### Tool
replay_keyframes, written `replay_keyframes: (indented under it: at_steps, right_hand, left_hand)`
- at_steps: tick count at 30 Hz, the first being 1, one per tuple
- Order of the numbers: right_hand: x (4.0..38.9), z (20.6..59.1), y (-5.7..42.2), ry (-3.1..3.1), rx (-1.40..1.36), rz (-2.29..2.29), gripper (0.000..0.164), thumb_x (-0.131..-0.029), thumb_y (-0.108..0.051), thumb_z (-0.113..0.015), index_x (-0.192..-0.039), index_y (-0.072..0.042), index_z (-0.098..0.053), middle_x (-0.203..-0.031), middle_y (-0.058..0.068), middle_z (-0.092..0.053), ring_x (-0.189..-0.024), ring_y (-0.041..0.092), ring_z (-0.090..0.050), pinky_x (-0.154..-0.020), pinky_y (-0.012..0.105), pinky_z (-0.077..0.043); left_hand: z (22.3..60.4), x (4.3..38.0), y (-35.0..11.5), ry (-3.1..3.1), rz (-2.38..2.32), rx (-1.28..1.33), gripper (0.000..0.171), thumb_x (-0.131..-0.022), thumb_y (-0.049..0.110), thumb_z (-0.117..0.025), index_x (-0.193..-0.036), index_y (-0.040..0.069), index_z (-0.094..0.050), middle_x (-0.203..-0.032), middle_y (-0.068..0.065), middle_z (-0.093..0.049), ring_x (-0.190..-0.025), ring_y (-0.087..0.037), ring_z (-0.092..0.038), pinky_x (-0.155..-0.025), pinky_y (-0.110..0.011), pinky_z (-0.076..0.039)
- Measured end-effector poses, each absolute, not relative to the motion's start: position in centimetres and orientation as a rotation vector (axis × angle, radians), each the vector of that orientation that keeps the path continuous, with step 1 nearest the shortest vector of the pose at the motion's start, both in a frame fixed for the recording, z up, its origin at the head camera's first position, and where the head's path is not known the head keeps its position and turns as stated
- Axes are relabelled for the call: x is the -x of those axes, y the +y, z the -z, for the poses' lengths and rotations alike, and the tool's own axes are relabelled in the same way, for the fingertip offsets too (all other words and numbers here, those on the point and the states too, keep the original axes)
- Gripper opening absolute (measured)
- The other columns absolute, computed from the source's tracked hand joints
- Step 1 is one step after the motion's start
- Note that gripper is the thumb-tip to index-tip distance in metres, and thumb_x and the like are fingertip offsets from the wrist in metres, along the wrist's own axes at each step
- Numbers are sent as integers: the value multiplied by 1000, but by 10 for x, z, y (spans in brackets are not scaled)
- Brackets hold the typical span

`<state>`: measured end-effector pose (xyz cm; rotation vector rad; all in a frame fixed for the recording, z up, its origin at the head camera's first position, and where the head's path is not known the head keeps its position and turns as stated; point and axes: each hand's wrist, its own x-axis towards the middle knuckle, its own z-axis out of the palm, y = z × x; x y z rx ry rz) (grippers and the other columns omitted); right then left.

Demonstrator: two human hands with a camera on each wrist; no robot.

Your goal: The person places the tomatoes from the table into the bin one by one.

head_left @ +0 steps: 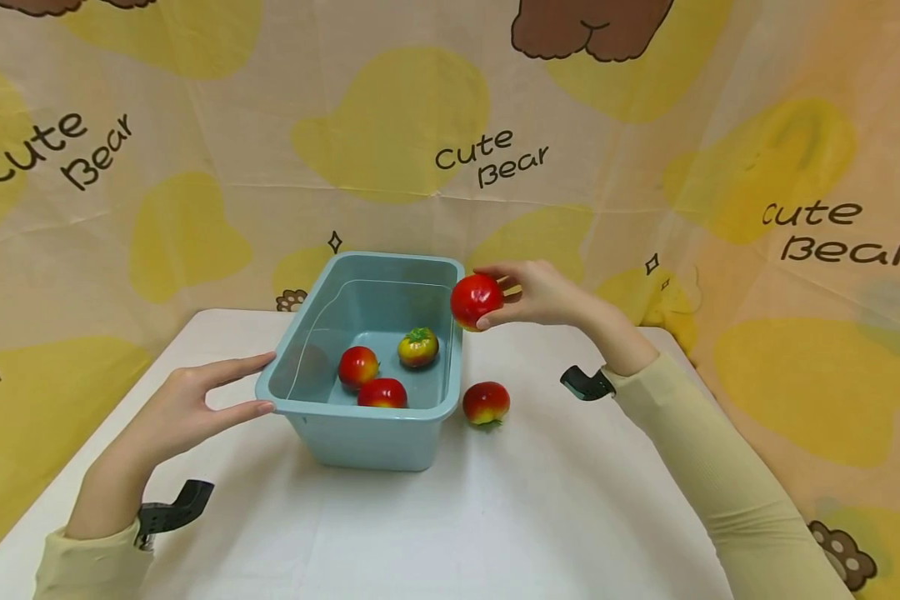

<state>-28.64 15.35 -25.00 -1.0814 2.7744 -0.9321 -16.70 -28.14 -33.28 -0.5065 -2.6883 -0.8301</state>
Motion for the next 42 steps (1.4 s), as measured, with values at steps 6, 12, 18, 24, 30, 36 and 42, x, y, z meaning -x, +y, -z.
replay_keyframes:
  at_steps: [6,12,18,24,30,36,42]
  right_hand:
    - [285,245,143,2762,1100,912,71,-73,-32,-82,-134,-9,-53,-125,5,-61,-110,24,-60,-82,32,-57]
    - [283,240,133,2753,1078,897,76,-73,-34,-82,-137,-10,-50,-125,3,-61,-110,21,-60,-83,30,-56]
    - [283,238,122,2728,1086,899,76,-74,-33,-82,-137,-8,-49,-124,3,-61,-110,21,-60,-83,29,-56]
    - [282,236,111,2724,1118,893,74,-74,-31,-82,-137,-9,-50,-123,2,-62,-108,19,-61,-83,27,-56]
    - [283,233,102,2736,1161,859,76,-73,-34,-82,-137,-10,-50,-124,0,-61,-108,18,-60,-84,27,-55]
    - [285,232,93,2734,1218,845,75,-73,-35,-83,-137,-11,-51,-124,0,-62,-107,13,-60,-83,23,-55]
    - [286,227,87,2720,1264,816,74,-73,-33,-82,-137,-11,-50,-126,0,-60,-108,14,-59,-83,23,-55]
  left_hand:
    - [333,167,-282,-2685,823,529,57,-77,36,-79,-130,34,-58,-125,5,-64,-113,12,-49,-88,-7,-37]
    - [333,167,-283,-2677,823,565,58,-77,35,-79,-131,31,-58,-126,3,-63,-112,18,-43,-87,-6,-35]
    - [332,167,-284,-2678,834,564,58,-77,35,-79,-131,31,-57,-126,3,-63,-112,19,-42,-87,-5,-34]
    - [333,168,-284,-2668,837,573,58,-77,34,-79,-131,31,-58,-126,3,-64,-112,19,-42,-87,-3,-33]
    - [334,168,-284,-2664,832,577,57,-77,34,-79,-131,30,-58,-125,3,-64,-112,19,-42,-87,-3,-33]
    - [335,169,-284,-2663,830,579,57,-77,34,-79,-131,30,-58,-125,3,-64,-111,19,-42,-87,-3,-33]
    - [335,169,-284,-2656,826,588,57,-77,33,-79,-131,29,-58,-125,2,-64,-112,19,-42,-87,-2,-33]
